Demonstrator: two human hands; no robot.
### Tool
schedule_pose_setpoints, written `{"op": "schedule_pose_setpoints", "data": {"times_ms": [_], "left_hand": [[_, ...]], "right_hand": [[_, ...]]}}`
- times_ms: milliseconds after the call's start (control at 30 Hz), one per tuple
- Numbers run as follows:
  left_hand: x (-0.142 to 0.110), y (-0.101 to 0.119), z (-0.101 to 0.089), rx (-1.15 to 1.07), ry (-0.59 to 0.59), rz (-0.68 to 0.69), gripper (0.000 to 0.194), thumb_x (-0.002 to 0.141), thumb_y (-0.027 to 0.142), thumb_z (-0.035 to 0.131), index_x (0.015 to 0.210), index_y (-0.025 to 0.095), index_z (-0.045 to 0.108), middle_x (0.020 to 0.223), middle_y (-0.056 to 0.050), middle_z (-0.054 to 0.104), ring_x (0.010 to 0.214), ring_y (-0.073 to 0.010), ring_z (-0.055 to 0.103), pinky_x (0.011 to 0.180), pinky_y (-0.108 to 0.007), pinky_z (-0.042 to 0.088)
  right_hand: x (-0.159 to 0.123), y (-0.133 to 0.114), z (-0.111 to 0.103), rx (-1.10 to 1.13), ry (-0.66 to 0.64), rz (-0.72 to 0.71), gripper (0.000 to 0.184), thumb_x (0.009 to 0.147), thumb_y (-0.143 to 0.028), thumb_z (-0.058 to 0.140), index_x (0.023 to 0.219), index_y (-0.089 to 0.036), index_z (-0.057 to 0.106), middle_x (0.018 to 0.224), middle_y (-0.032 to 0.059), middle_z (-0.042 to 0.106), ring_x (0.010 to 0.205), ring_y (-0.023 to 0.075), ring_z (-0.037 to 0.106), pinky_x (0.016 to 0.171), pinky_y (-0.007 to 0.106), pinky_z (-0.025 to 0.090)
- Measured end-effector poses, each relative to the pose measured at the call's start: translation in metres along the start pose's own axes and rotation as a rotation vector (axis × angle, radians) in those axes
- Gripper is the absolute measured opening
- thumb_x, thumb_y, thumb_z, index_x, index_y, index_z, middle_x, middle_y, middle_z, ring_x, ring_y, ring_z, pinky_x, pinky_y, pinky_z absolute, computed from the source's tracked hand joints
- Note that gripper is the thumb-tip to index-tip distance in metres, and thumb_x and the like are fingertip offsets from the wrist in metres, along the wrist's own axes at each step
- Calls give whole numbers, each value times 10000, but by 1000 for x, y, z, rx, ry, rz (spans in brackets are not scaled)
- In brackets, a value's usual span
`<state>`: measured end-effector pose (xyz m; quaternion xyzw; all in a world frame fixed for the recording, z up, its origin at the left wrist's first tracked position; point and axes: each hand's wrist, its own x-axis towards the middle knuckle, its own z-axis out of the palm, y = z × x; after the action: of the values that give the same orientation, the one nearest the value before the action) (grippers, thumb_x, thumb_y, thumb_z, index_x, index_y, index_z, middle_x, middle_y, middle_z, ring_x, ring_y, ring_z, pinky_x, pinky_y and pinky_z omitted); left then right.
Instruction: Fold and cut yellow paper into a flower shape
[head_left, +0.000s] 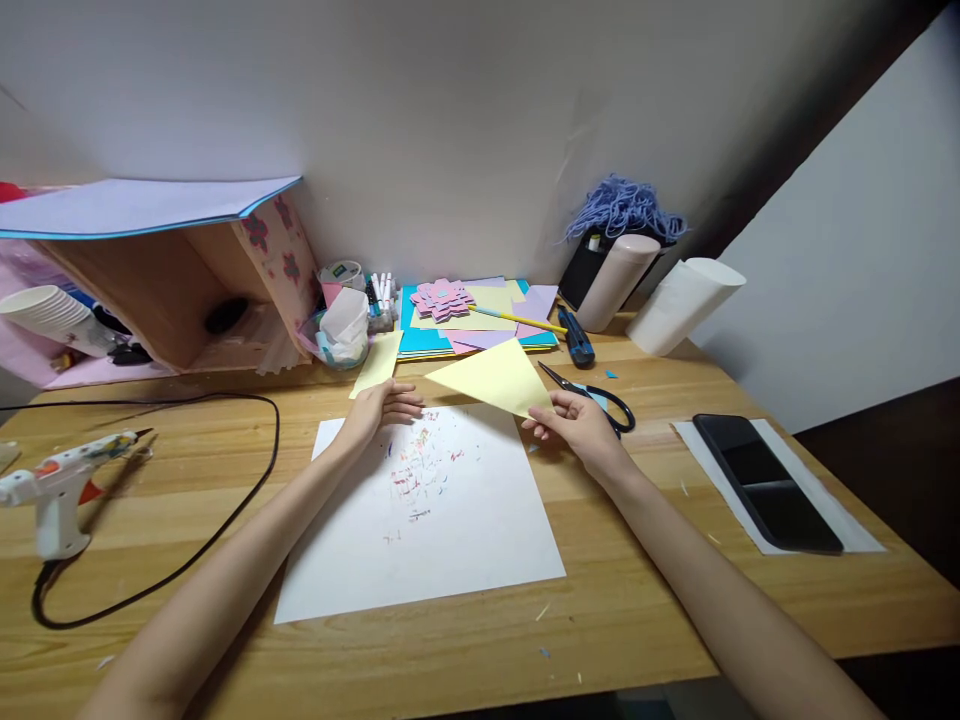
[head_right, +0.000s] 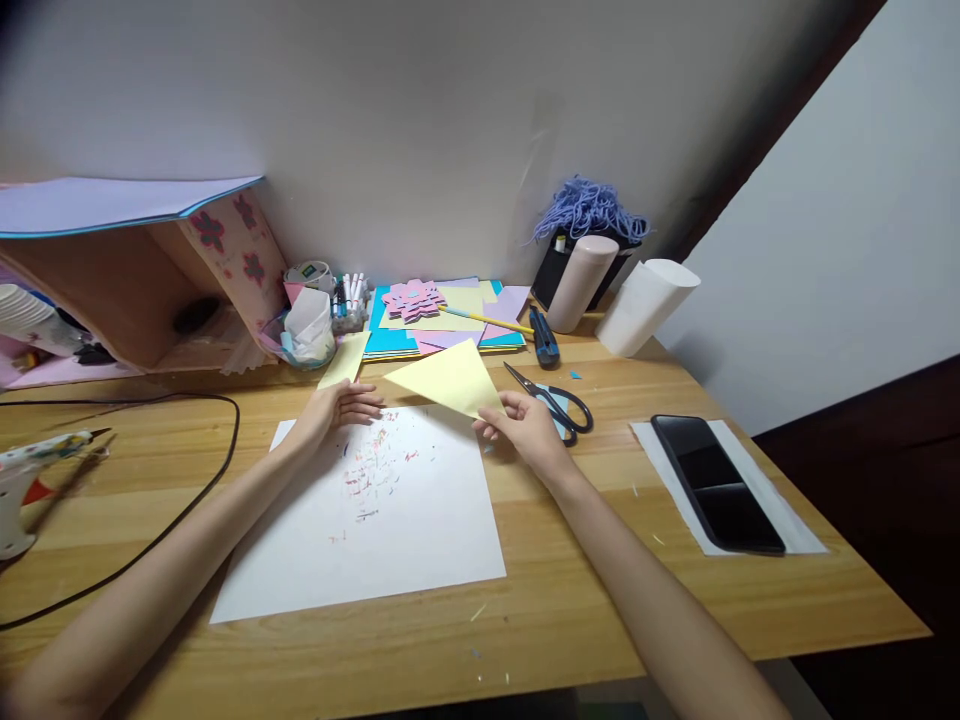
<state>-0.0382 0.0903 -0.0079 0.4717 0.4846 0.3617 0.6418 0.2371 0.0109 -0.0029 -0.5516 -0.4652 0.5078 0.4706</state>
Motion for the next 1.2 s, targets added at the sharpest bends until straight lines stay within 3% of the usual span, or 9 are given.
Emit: {"op": "schedule_pose_setpoints", "data": {"times_ms": [133,267,333,500,633,700,867,1033,1200], "left_hand": [[-15,7,11,35,-318,-94,517,734,573,455,886,111,631,900,-129,672,789,-213,635,686,-297,486],[-33,7,28,324,-447,-3,299,640,368,671,839,149,628,797,-62,676,735,-183,621,641,-261,462],[-38,4,37,338,-430,-20,269,652,325,665,837,137,614,719,-52,664,656,-166,614,589,-257,454],[-46,-2,57,246,-193,20,297,647,297,667,876,124,590,704,-38,650,617,-146,604,559,-248,468],[-52,-1,64,209,-64,26,314,650,320,662,880,122,580,702,-34,651,615,-152,602,545,-259,489],[-53,-3,66,198,-56,47,322,653,329,659,885,121,578,699,-36,652,624,-159,607,567,-275,500],[-51,-13,66,258,-137,133,294,671,348,642,858,131,580,683,-20,639,616,-152,599,591,-270,490],[-51,-16,66,332,-207,204,264,709,351,603,857,135,564,709,-21,623,594,-132,574,554,-243,467],[-50,-14,65,410,-215,217,236,726,335,572,850,134,569,717,-29,617,604,-143,577,573,-261,467]], "right_hand": [[-4,-4,-1,-89,-222,-5,269,663,-395,671,746,-140,641,644,35,659,532,101,546,522,215,436],[-6,0,4,-55,-152,3,236,662,-362,682,746,-147,638,629,11,634,524,86,516,518,205,414],[-6,3,10,67,-97,32,228,644,-339,703,764,-158,634,602,-14,603,524,80,511,522,199,414],[-7,9,26,489,-63,151,237,627,-317,722,805,-194,624,683,-36,595,568,62,532,566,174,449],[-7,12,30,620,81,71,205,628,-341,717,726,-208,595,713,-40,611,630,71,567,624,176,468],[-9,13,32,539,62,58,209,616,-327,724,735,-202,604,747,-24,634,650,89,581,654,207,474],[-19,16,50,150,-243,50,309,625,-323,698,875,-148,646,854,72,674,768,188,612,649,277,469],[-21,21,58,59,-204,15,292,642,-327,663,851,-124,635,788,76,675,733,191,615,610,269,453],[-17,22,49,-38,-131,48,168,636,-274,637,708,-122,625,688,54,660,602,147,579,556,247,433]]}}
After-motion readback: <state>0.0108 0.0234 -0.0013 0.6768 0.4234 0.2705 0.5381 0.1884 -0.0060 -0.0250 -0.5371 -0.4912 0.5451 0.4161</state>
